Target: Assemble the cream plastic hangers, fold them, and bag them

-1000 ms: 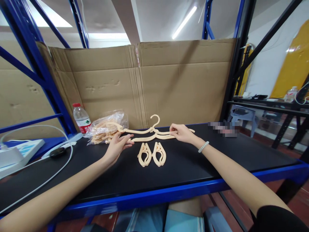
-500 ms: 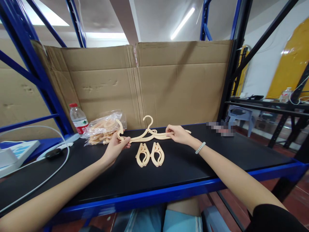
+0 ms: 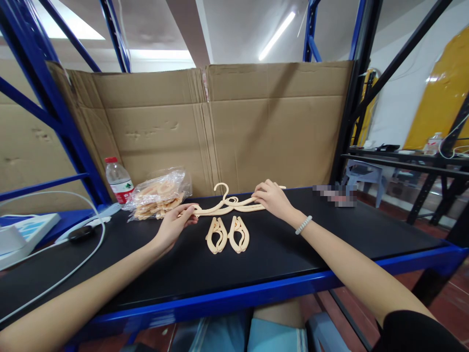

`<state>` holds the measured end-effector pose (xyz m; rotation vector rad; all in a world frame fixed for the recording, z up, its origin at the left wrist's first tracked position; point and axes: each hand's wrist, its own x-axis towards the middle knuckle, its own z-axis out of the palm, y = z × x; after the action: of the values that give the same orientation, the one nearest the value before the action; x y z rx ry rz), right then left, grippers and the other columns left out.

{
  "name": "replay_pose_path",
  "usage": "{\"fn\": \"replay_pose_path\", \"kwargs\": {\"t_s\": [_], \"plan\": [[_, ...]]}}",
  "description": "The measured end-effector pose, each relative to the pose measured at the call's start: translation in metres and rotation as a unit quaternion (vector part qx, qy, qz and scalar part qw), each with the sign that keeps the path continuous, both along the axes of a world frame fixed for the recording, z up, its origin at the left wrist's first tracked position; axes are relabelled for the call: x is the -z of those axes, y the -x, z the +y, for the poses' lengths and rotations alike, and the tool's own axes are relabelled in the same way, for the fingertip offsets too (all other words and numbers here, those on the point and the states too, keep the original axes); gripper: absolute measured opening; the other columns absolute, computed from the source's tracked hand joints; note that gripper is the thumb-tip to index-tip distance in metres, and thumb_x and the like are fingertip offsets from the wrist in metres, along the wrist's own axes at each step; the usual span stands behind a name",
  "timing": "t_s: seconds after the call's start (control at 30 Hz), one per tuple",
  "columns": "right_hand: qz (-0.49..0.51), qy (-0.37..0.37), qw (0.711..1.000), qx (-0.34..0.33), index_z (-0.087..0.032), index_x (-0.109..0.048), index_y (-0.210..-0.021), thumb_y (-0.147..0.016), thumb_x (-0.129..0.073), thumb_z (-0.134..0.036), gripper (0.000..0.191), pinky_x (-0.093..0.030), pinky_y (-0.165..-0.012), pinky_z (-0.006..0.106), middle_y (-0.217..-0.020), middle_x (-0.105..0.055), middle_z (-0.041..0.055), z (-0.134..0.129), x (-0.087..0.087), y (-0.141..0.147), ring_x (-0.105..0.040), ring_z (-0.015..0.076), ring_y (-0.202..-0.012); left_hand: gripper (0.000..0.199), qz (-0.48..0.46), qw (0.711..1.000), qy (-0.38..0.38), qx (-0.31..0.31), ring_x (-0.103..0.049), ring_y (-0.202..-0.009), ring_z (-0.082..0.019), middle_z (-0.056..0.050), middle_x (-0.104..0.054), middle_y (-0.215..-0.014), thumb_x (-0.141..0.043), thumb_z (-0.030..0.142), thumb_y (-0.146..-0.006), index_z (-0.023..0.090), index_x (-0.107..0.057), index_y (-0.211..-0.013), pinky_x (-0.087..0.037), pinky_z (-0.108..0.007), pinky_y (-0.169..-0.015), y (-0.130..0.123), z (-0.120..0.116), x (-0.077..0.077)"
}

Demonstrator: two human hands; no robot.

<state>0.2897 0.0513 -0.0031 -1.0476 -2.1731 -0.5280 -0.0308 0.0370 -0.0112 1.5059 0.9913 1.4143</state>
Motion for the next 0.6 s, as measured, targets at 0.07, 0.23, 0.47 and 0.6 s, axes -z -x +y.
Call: {"fn": "replay_pose_path", "kwargs": {"t_s": [0.07,0.23,0.47,0.6], "plan": [[-0.009,-0.027,0.999,0.032,-0.022,-0.071,-0.094,-0.092,-0.053,-0.022,0.017,-0.040,-0.073,0.033,-0.098,-0.064,0.0077,-0.0007,0.0014,0.0008,-0.055,0.0201,-0.084,0.046,-0.003,1.000,0.004,0.002,-0.060,-0.061,-0.012,-0.003,-0.065,-0.072,-0.072,0.049,-0.065,0.011,-0.067,-0.091,-0.054,-0.027,-0.063,-0.0001,0.0000,0.0000],[-0.028,-0.078,0.993,0.084,-0.022,-0.072,-0.095,-0.089,-0.058,-0.020,0.015,-0.039,-0.060,0.026,-0.109,-0.064,0.0041,-0.0030,0.0048,0.0040,-0.055,0.0114,-0.063,0.051,-0.007,1.000,0.009,-0.003,-0.060,-0.062,-0.012,-0.002,-0.064,-0.071,-0.073,0.051,-0.063,0.010,-0.067,-0.093,-0.054,-0.025,-0.063,-0.0004,-0.0002,-0.0006],[-0.053,-0.106,0.986,0.113,-0.022,-0.072,-0.099,-0.086,-0.056,-0.009,0.025,-0.044,-0.058,0.025,-0.121,-0.062,0.0045,-0.0055,0.0052,0.0056,-0.062,0.0123,-0.068,0.049,-0.012,1.000,0.011,-0.005,-0.060,-0.061,-0.012,-0.001,-0.064,-0.069,-0.074,0.050,-0.062,0.011,-0.067,-0.092,-0.054,-0.026,-0.063,-0.0011,-0.0004,-0.0003],[-0.059,-0.102,0.986,0.115,-0.022,-0.070,-0.103,-0.084,-0.051,-0.004,0.032,-0.046,-0.058,0.023,-0.126,-0.060,0.0054,-0.0066,0.0054,0.0057,-0.065,0.0136,-0.075,0.049,-0.011,1.000,0.011,-0.009,-0.060,-0.061,-0.011,-0.001,-0.063,-0.068,-0.073,0.050,-0.063,0.010,-0.067,-0.092,-0.054,-0.026,-0.063,-0.0009,0.0000,0.0001]]}}
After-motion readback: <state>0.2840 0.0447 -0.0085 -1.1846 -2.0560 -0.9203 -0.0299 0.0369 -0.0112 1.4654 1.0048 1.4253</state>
